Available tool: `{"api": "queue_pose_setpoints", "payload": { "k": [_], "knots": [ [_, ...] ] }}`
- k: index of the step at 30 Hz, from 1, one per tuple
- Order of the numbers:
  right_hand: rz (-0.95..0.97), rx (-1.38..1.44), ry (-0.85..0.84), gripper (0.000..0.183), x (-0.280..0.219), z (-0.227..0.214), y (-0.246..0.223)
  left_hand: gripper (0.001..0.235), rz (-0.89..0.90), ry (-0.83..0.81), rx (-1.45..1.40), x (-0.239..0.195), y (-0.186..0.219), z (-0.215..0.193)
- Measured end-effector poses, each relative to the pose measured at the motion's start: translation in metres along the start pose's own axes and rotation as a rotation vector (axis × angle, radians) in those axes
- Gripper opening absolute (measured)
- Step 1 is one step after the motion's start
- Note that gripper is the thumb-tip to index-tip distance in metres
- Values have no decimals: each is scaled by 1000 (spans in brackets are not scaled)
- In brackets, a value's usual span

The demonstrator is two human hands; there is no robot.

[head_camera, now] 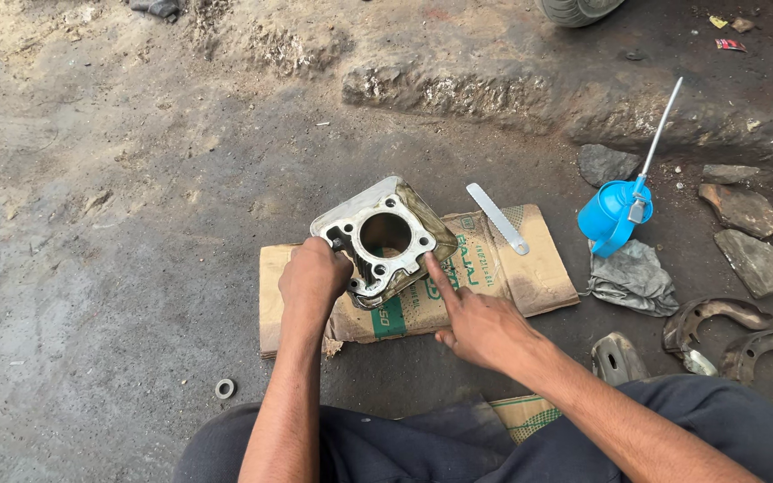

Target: The person cleans a metal engine cylinder head by spraying it with a blue oil can and wiping it with a rag. They then flip the part over and use a metal file to scrape the cooling fins before wiping the part again.

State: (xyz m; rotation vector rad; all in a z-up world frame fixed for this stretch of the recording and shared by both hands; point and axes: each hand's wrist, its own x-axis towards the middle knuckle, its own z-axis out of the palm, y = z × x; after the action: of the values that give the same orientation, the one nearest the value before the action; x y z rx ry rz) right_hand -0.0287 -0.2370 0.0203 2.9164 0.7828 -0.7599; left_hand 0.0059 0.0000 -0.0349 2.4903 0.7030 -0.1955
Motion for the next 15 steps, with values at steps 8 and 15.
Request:
{"api": "queue_pose_setpoints", "payload": {
  "k": [8, 15],
  "knots": [
    [147, 440, 29, 84, 12, -13, 157, 40, 22, 18, -15, -7, 1, -7],
    [479, 22, -385, 55, 36, 53, 359, 50, 25, 54, -23, -6, -1, -4]
  ]
}}
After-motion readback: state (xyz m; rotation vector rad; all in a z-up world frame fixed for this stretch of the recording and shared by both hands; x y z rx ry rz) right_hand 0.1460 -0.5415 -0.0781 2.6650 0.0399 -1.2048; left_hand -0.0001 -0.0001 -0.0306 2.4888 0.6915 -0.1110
